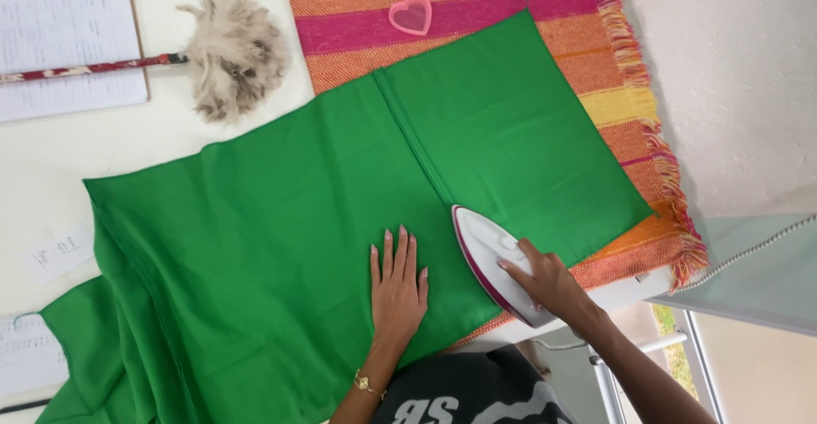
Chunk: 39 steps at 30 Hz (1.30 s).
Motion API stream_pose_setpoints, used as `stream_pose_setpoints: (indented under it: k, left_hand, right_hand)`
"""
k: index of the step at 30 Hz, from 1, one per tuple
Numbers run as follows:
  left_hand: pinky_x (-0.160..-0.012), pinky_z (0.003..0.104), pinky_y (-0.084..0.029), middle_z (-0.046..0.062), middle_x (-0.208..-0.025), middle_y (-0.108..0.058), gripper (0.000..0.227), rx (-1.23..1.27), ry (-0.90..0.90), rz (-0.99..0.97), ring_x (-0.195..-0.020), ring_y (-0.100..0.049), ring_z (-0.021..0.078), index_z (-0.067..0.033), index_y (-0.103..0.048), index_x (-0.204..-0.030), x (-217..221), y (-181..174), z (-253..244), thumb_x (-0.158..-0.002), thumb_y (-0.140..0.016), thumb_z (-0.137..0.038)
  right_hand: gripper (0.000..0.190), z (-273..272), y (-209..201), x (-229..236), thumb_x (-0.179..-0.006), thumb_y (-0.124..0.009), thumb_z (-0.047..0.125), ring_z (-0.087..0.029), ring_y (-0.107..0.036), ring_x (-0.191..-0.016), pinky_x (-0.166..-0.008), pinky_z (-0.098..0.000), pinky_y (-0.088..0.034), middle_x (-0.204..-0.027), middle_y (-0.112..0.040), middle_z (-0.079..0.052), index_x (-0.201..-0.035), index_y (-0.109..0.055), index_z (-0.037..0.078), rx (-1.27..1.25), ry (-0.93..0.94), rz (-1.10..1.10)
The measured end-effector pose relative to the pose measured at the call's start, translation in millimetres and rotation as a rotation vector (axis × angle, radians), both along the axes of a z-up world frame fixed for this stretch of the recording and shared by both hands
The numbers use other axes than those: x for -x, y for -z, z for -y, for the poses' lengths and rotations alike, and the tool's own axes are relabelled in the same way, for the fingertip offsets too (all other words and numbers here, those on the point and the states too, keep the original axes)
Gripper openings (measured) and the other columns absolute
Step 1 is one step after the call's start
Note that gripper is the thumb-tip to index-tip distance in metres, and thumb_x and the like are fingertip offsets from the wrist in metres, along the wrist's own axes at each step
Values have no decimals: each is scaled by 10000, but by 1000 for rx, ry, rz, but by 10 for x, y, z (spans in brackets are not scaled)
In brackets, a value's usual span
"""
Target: Plugging in an iron, laying out green fabric on an ironing mat, and ironing the fabric.
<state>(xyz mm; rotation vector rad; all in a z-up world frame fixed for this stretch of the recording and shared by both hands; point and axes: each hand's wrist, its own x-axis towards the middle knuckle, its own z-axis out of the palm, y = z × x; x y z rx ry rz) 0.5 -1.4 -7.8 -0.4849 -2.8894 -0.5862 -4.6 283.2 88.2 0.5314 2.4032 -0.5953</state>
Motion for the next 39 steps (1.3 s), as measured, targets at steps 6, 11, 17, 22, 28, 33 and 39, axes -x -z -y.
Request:
stream_pose_setpoints:
  k: [6, 11, 17, 22, 28, 33, 39]
  left_hand:
    - [-1366, 569, -187, 115, -1816, -251, 659, -19, -10, -7, -1685, -202, 347, -46, -310, -1711, -9, -13, -13, -1148, -433, -367]
    - [-1360, 576, -208, 117, -1808, -270, 649, -45, -2, -13, -1673, -233, 356, -41, -330, -1701, -3, -19, -2, -1146, -438, -361]
    - [-1362, 563, -180, 108, -1819, -247, 660, -28, -13, 13, -1679, -210, 342, -60, -311, -1711, -5, -4, -8, -1151, -413, -394]
    - [-1373, 537, -152, 93, -1835, -207, 672, 29, -24, 0, -1695, -162, 326, -80, -283, -1722, -2, 7, -8, -1149, -392, -414]
    - [-1374, 536, -156, 92, -1832, -215, 675, 36, -29, -8, -1694, -166, 326, -84, -286, -1722, 5, 24, 5, -1146, -400, -417]
    - [-1364, 546, -181, 103, -1823, -240, 660, -13, -19, 9, -1685, -188, 339, -60, -305, -1713, 13, -21, -1, -1150, -410, -387]
    - [-1362, 543, -187, 106, -1822, -241, 655, -5, -16, 1, -1684, -191, 338, -59, -321, -1709, 16, -38, 2, -1149, -419, -385]
  right_hand:
    - [527, 542, -311, 956, -1070, -490, 564, -242, -757, -622, -924, -541, -624, -609, -676, -68, -1334, -566, 115, 59, -106, -96]
    - [646, 856, -234, 1755, -1081, -472, 565, -327, -721, -1116, -871, -585, -568, -639, -675, -168, -1441, -551, 34, 48, -204, -204]
    - [622, 1234, -324, 2488, -1095, -493, 522, -211, -656, -434, -771, -472, -644, -859, -741, -168, -1461, -533, 20, 113, -192, -235]
    - [593, 1319, -170, 3031, -1106, -506, 517, -258, -697, -466, -764, -500, -603, -672, -707, -154, -1379, -556, -7, 134, -178, -298]
    - [553, 1437, -325, 3203, -1108, -513, 519, -215, -653, -444, -736, -462, -598, -738, -709, -142, -1360, -552, 27, 165, -226, -267]
    - [551, 1465, -261, 3260, -1108, -511, 528, -226, -663, -444, -707, -479, -610, -906, -736, -172, -1314, -553, 18, 154, -149, -306]
    - [567, 1467, -220, 3278, -1117, -499, 527, -251, -690, -480, -810, -516, -594, -669, -684, -144, -1358, -549, 15, 159, -148, -314]
